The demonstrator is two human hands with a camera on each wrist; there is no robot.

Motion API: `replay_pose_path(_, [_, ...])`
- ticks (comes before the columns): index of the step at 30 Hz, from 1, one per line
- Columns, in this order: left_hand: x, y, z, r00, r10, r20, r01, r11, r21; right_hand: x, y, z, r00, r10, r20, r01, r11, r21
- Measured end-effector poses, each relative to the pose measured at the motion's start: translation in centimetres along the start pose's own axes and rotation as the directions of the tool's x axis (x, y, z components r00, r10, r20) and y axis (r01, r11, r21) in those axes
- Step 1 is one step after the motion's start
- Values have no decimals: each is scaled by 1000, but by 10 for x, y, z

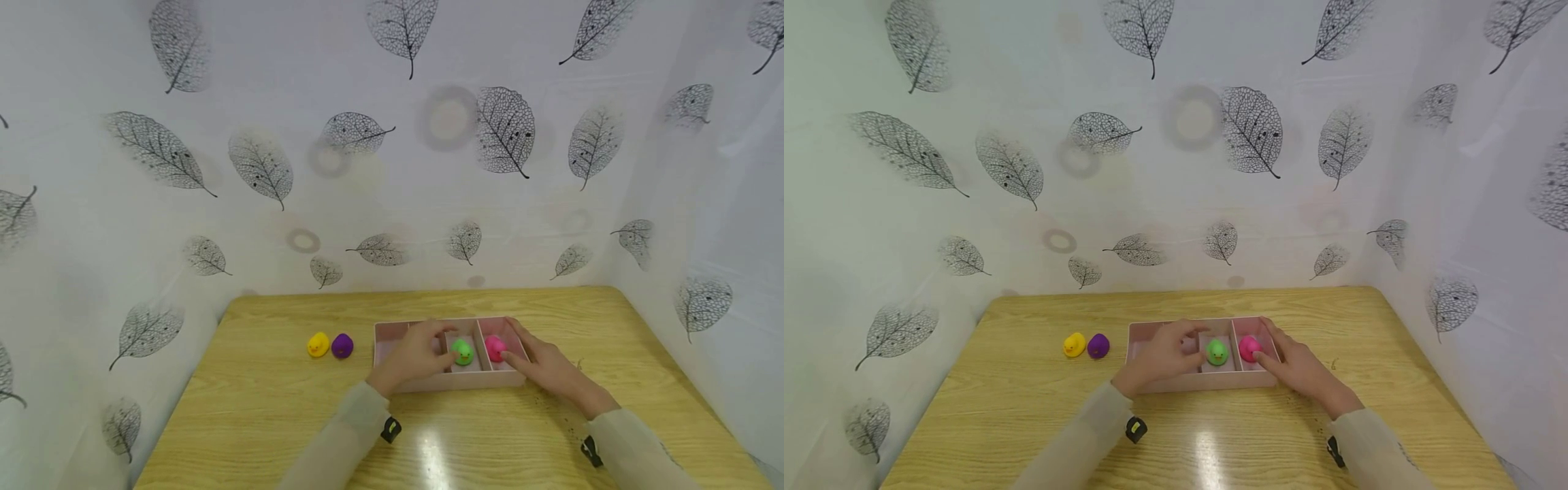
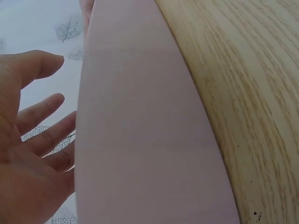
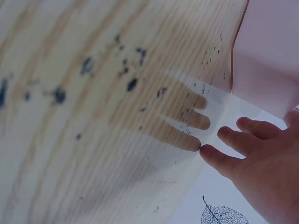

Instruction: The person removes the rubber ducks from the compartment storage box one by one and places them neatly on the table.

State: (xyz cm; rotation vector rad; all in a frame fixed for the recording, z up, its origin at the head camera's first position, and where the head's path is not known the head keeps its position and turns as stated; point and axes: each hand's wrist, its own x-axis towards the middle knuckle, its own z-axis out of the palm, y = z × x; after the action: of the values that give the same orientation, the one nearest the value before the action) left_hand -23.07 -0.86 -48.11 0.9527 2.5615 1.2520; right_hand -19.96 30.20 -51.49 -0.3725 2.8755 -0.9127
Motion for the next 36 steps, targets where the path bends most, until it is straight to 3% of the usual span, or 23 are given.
replay_pose_path(6, [5, -2, 12, 999, 34, -6, -33, 995, 90, -2, -2, -2, 1000, 7, 5, -7, 1000, 29])
replay_pose_path(18, [14, -3, 25, 999, 25, 22, -28, 988, 153, -3, -4, -2, 1000, 4, 0, -4, 1000, 19])
replay_pose_path(27, [19, 4, 26, 997, -64, 34, 58, 984, 171, 0, -2, 0, 1000, 0, 2, 0, 1000, 16])
replay_pose_path(36, [26, 7, 28, 993, -113, 42, 103, 977, 186, 0, 1, 0, 1000, 1, 1, -1, 1000, 7])
